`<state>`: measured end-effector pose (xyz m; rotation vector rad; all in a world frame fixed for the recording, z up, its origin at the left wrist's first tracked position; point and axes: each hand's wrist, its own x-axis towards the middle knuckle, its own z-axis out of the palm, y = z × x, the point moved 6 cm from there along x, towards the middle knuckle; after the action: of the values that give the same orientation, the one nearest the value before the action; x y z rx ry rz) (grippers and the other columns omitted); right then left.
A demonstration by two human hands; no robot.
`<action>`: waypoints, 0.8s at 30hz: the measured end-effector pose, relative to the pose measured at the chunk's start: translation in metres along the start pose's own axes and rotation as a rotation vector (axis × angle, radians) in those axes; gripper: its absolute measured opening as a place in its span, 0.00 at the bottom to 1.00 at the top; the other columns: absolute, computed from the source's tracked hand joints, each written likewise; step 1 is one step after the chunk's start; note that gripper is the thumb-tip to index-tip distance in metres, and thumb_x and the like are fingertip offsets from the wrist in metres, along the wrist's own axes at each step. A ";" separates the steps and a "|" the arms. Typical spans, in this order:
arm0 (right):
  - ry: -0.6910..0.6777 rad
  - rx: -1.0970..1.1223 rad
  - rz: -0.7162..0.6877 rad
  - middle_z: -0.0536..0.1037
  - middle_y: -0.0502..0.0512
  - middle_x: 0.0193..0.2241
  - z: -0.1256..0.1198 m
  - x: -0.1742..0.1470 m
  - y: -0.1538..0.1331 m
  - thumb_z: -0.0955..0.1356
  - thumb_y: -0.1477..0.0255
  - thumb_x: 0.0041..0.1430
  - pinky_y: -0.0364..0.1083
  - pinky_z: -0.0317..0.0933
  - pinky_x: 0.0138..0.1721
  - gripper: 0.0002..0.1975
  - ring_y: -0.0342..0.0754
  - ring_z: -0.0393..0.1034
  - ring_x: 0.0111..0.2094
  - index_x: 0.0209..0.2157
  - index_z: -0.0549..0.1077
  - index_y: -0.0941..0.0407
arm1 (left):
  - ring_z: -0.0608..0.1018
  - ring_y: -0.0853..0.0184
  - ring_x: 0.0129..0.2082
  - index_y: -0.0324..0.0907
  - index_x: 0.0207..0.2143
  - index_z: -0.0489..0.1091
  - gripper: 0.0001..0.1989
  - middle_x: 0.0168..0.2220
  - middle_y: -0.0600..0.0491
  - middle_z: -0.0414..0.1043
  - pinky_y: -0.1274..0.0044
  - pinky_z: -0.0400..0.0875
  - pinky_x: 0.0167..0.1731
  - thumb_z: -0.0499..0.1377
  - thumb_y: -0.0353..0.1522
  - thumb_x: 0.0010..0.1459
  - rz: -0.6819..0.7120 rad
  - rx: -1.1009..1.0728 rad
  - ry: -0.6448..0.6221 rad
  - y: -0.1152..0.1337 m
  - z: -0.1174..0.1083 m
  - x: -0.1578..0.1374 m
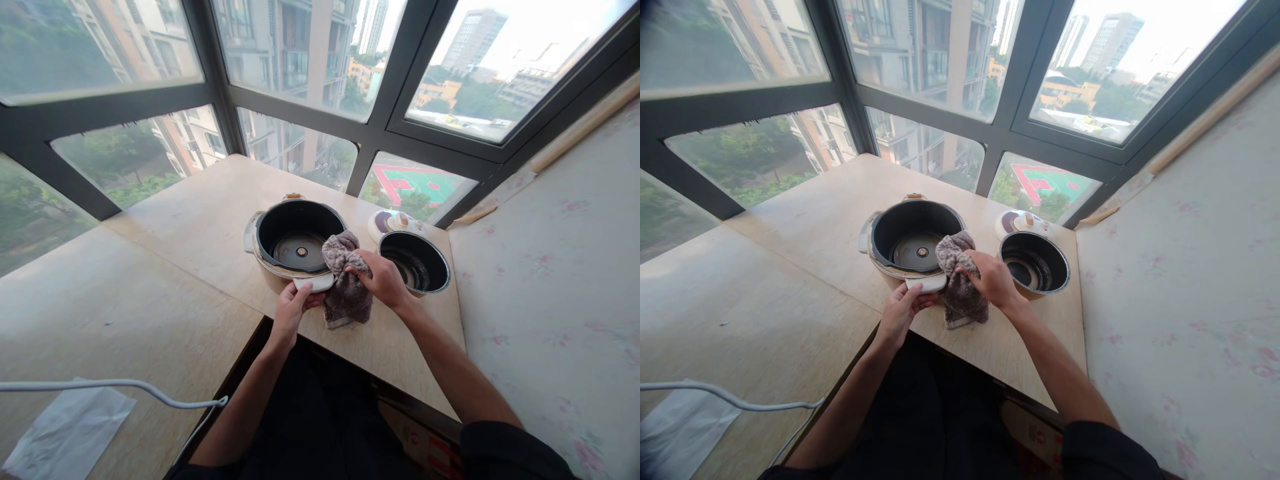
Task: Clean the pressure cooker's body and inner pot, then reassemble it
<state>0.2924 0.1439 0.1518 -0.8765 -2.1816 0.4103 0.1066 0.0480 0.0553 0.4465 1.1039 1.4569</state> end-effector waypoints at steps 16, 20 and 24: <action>0.653 0.690 0.738 0.80 0.52 0.33 -0.063 -0.097 0.065 0.80 0.54 0.43 0.45 0.65 0.40 0.24 0.47 0.72 0.34 0.35 0.80 0.57 | 0.85 0.53 0.39 0.37 0.43 0.68 0.29 0.43 0.40 0.81 0.69 0.79 0.38 0.74 0.42 0.44 0.020 -0.026 -0.038 0.009 0.006 -0.007; 0.600 0.714 0.785 0.80 0.50 0.31 -0.063 -0.110 0.069 0.80 0.55 0.44 0.43 0.63 0.38 0.21 0.45 0.71 0.34 0.33 0.80 0.55 | 0.85 0.60 0.32 0.35 0.43 0.67 0.30 0.39 0.41 0.82 0.76 0.77 0.31 0.74 0.43 0.45 0.006 0.051 -0.068 0.017 -0.005 -0.012; 0.525 0.706 0.742 0.81 0.52 0.35 -0.065 -0.105 0.065 0.78 0.55 0.46 0.45 0.64 0.41 0.20 0.48 0.72 0.37 0.35 0.81 0.54 | 0.81 0.67 0.22 0.36 0.42 0.66 0.30 0.36 0.43 0.82 0.81 0.71 0.22 0.73 0.46 0.47 -0.030 0.177 -0.112 0.025 -0.018 -0.019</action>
<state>0.4221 0.1188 0.1075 -1.1726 -1.0489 1.0812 0.0828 0.0275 0.0736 0.6256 1.1491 1.2974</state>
